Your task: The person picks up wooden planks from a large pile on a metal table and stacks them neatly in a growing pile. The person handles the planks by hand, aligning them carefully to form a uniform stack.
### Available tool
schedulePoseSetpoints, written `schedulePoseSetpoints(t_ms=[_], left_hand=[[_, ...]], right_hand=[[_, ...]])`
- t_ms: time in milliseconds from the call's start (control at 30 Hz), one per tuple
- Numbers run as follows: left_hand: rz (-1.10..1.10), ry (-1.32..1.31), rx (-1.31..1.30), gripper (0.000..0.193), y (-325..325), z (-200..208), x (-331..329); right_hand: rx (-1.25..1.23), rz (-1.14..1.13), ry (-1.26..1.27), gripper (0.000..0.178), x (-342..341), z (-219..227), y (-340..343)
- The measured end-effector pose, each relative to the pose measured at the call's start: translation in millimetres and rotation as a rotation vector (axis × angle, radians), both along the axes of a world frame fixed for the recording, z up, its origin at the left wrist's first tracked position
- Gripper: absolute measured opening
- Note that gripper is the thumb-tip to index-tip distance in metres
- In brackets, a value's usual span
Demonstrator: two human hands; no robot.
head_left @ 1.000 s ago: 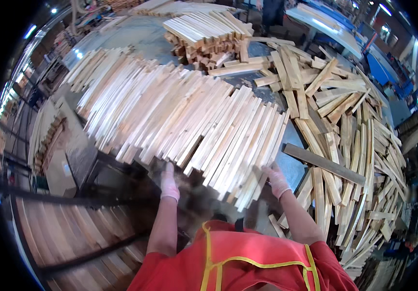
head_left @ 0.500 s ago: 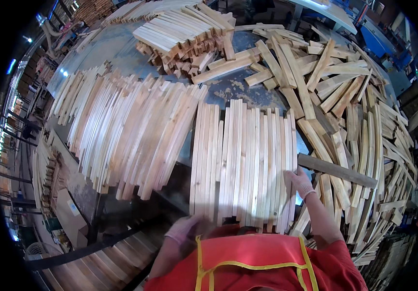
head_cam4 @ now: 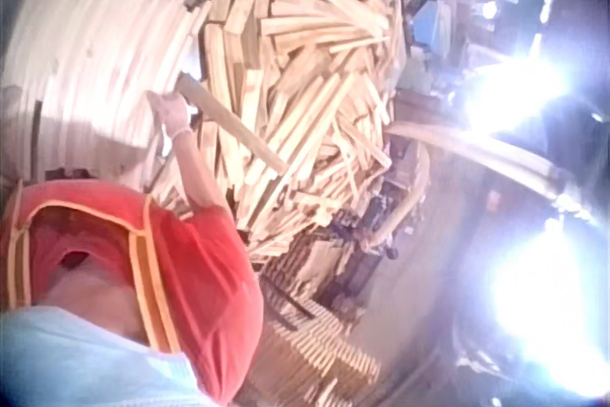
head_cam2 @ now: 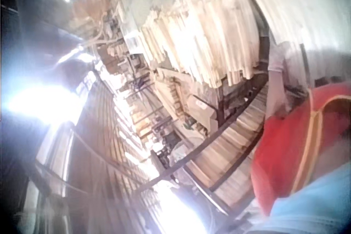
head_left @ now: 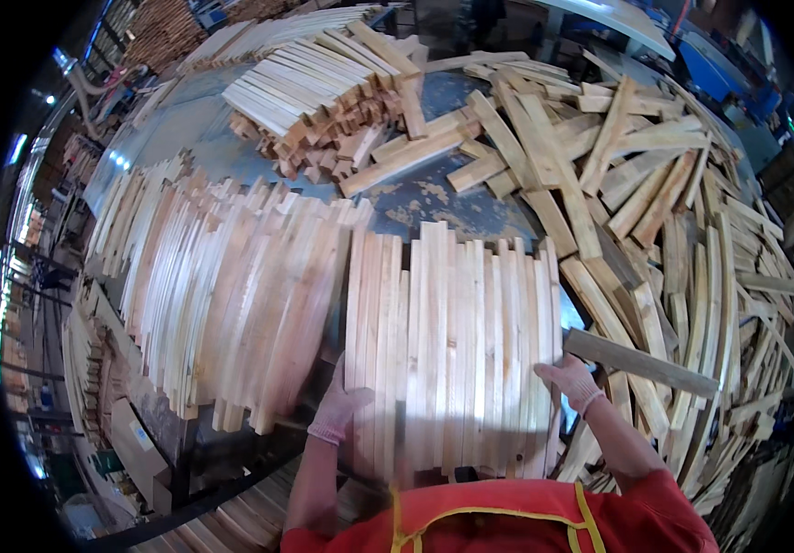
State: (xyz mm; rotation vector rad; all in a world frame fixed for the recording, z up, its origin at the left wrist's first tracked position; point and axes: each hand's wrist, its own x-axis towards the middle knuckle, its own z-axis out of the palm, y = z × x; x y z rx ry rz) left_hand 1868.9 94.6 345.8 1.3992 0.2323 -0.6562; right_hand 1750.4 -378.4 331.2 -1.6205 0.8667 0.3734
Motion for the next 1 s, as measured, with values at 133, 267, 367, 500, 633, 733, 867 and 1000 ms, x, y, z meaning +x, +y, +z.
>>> schedulePoseSetpoints(t_ms=[133, 267, 367, 500, 633, 733, 867, 1000], left_hand=[[-0.024, -0.169, -0.058, 0.107, 2, 41, 29], [-0.108, -0.336, 0.068, 0.107, 8, 106, 93], [-0.128, -0.585, 0.093, 0.109, 24, 131, 171], [-0.052, -0.578, -0.082, 0.096, 28, 207, 304], [0.030, -0.518, -0.197, 0.071, 44, 235, 494], [-0.019, -0.475, -0.106, 0.057, 81, 253, 639], [-0.102, -0.271, 0.334, 0.047, 86, 233, 798], [-0.631, -1.141, 1.106, 0.049, 205, 196, 859]], right_hand=[[0.082, -0.075, 0.081, 0.050, 13, -1, 5], [0.288, -0.216, -0.178, 0.054, 66, 43, 31], [0.305, -0.211, -0.356, 0.062, 144, 81, 39], [0.323, -0.124, -0.531, 0.063, 298, 171, 50], [0.117, -0.057, -0.779, 0.061, 469, 252, 60], [0.239, 0.079, -0.839, 0.060, 585, 286, 87], [-0.226, 0.127, -0.724, 0.065, 698, 208, 96], [0.265, 0.237, -0.692, 0.069, 697, 208, 145]])
